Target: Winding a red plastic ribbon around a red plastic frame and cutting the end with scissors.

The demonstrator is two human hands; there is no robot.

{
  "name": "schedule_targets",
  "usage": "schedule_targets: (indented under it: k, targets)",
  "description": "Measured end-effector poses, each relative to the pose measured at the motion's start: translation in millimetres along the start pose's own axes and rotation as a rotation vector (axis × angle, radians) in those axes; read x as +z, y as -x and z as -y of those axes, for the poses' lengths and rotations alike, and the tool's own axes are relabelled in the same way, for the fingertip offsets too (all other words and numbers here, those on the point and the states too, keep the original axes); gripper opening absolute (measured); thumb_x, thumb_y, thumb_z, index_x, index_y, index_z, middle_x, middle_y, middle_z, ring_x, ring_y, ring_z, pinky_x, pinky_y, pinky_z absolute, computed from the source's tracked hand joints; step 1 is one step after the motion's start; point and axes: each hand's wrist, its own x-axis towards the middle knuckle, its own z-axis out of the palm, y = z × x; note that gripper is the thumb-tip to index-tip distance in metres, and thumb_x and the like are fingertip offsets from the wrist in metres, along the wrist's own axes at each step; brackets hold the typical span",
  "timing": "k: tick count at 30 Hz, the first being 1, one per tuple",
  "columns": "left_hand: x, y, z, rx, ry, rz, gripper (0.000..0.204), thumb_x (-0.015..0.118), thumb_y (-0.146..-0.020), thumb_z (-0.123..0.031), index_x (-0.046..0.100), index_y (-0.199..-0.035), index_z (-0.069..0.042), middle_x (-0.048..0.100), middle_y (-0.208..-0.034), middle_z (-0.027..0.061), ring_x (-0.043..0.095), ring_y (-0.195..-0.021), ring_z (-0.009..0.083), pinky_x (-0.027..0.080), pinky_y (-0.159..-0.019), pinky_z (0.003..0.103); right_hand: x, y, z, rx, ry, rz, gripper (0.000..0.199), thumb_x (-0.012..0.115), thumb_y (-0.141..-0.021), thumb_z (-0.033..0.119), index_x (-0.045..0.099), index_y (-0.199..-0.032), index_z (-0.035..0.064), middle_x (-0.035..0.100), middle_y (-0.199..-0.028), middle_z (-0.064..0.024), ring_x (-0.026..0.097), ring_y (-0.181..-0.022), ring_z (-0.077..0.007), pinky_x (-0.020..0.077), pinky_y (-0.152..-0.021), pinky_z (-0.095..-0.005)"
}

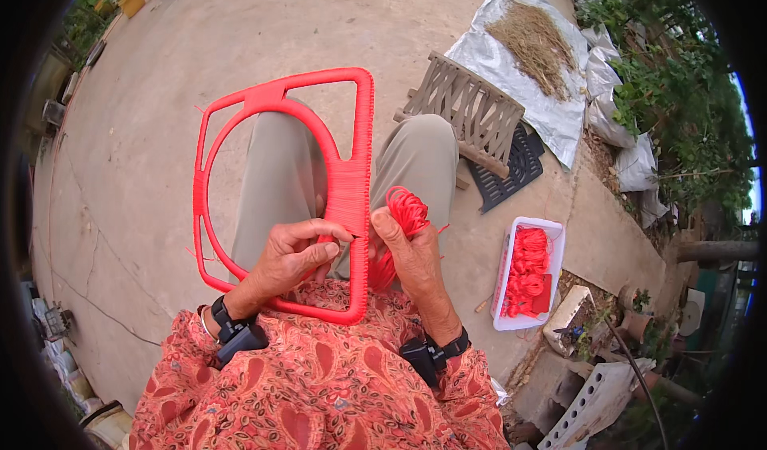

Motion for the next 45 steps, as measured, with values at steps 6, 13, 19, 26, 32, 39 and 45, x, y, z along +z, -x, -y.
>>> schedule_targets:
  k: [6, 13, 19, 26, 32, 39, 45]
  targets:
    - [0, 0, 0, 0.009, 0.052, -0.012, 0.018, 0.059, -0.092, -0.006, 0.063, -0.108, 0.001, 0.058, -0.076, 0.0024, 0.053, -0.056, 0.0065, 0.043, -0.049, 0.020, 3, 18, -1, 0.083, 0.100, -0.013, 0.019, 0.070, -0.086, 0.019, 0.067, -0.092, 0.0017, 0.061, -0.071, 0.0013, 0.053, -0.059, -0.0056, 0.0432, -0.055, -0.0208]
    - [-8, -1, 5, 0.045, 0.127, 0.029, 0.023, 0.057, -0.092, -0.005, 0.059, -0.113, 0.003, 0.061, -0.081, 0.0055, 0.055, -0.055, 0.0108, 0.046, -0.048, 0.022, 6, 17, 0, 0.050, 0.203, -0.043, 0.023, 0.070, -0.086, 0.024, 0.067, -0.086, 0.0008, 0.058, -0.067, 0.0023, 0.051, -0.059, -0.0054, 0.0416, -0.055, -0.0220]
    - [-12, -10, -2, -0.031, 0.392, -0.017, 0.044, 0.060, -0.092, -0.019, 0.043, -0.128, 0.000, 0.065, -0.092, 0.0113, 0.064, -0.067, 0.0168, 0.053, -0.056, 0.027, 8, 18, -5, 0.027, 0.178, -0.065, 0.021, 0.070, -0.085, 0.022, 0.067, -0.085, 0.0010, 0.058, -0.065, 0.0024, 0.050, -0.058, -0.0054, 0.0417, -0.054, -0.0229]
    - [1, -54, -18, -0.229, 0.612, 0.137, 0.038, 0.059, -0.092, -0.025, 0.052, -0.121, 0.000, 0.065, -0.106, 0.0131, 0.066, -0.091, 0.0193, 0.056, -0.077, 0.033, 11, 21, -2, 0.081, 0.192, -0.119, 0.018, 0.070, -0.084, 0.017, 0.068, -0.091, 0.0007, 0.059, -0.068, 0.0026, 0.050, -0.058, -0.0045, 0.0415, -0.054, -0.0219]
    - [3, -66, -11, -0.195, 0.591, 0.177, 0.033, 0.058, -0.093, -0.024, 0.055, -0.114, 0.000, 0.068, -0.098, 0.0121, 0.066, -0.094, 0.0214, 0.056, -0.083, 0.036, 6, 24, -5, -0.023, 0.181, -0.116, 0.041, 0.070, -0.084, 0.015, 0.061, -0.121, -0.0008, 0.061, -0.079, 0.0028, 0.053, -0.068, -0.0044, 0.0445, -0.064, -0.0206]
    - [9, -68, -5, -0.155, 0.641, 0.112, 0.025, 0.059, -0.092, -0.018, 0.056, -0.106, 0.002, 0.068, -0.091, 0.0158, 0.066, -0.089, 0.0231, 0.055, -0.080, 0.033, 5, 24, -27, -0.108, 0.172, -0.157, 0.049, 0.068, -0.084, 0.017, 0.054, -0.127, -0.0022, 0.062, -0.077, 0.0003, 0.056, -0.066, -0.0058, 0.0452, -0.062, -0.0202]
    - [11, -63, -13, -0.108, 0.726, 0.157, 0.023, 0.059, -0.092, -0.018, 0.056, -0.104, 0.001, 0.067, -0.088, 0.0139, 0.063, -0.101, 0.0292, 0.050, -0.094, 0.041, -7, 32, -31, 0.086, -0.053, -0.090, 0.045, 0.072, -0.084, 0.019, 0.060, -0.123, 0.0011, 0.063, -0.111, -0.0047, 0.055, -0.100, -0.0089, 0.0441, -0.085, -0.0246]
